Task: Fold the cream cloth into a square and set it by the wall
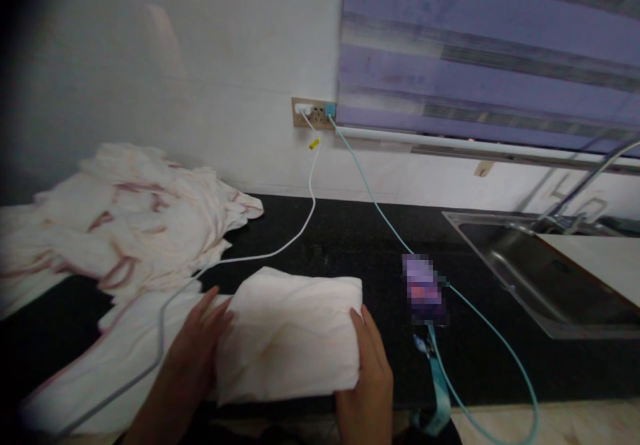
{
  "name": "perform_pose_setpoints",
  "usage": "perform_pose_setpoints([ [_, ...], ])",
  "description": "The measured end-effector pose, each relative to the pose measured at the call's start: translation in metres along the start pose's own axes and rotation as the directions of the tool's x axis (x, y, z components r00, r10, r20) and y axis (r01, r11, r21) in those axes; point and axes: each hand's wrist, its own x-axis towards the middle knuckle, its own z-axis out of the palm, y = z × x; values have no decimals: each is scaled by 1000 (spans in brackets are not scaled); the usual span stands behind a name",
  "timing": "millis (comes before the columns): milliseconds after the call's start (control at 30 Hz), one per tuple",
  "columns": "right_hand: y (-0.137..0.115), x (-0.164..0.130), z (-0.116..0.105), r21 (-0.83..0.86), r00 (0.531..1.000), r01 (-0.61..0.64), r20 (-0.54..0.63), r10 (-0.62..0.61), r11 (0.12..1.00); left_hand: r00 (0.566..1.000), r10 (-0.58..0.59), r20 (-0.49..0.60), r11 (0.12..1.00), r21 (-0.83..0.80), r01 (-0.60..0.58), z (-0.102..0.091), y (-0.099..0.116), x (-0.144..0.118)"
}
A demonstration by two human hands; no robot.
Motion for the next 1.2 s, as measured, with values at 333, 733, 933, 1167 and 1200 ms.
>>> perform_pose_setpoints([
  [333, -7, 0, 2, -138, 999, 4, 54, 3, 990, 924, 306, 230, 831, 409, -377, -69, 7, -47],
  [733, -4, -3, -1, -147, 996, 67, 73, -57, 987, 746, 463, 479, 464, 587, -664, -54, 0, -44],
  [933, -10, 3, 2, -87, 999, 11, 46, -7, 996, 766, 521, 375, 472, 621, -625, -37, 14, -47],
  [1167, -13, 4, 1, -68, 998, -21, 66, 26, 997, 765, 493, 415, 464, 618, -635, -27, 22, -43],
  [1200, -12, 3, 0, -65, 997, -6, 74, 11, 998, 768, 487, 416, 464, 621, -631, -28, 23, -42],
])
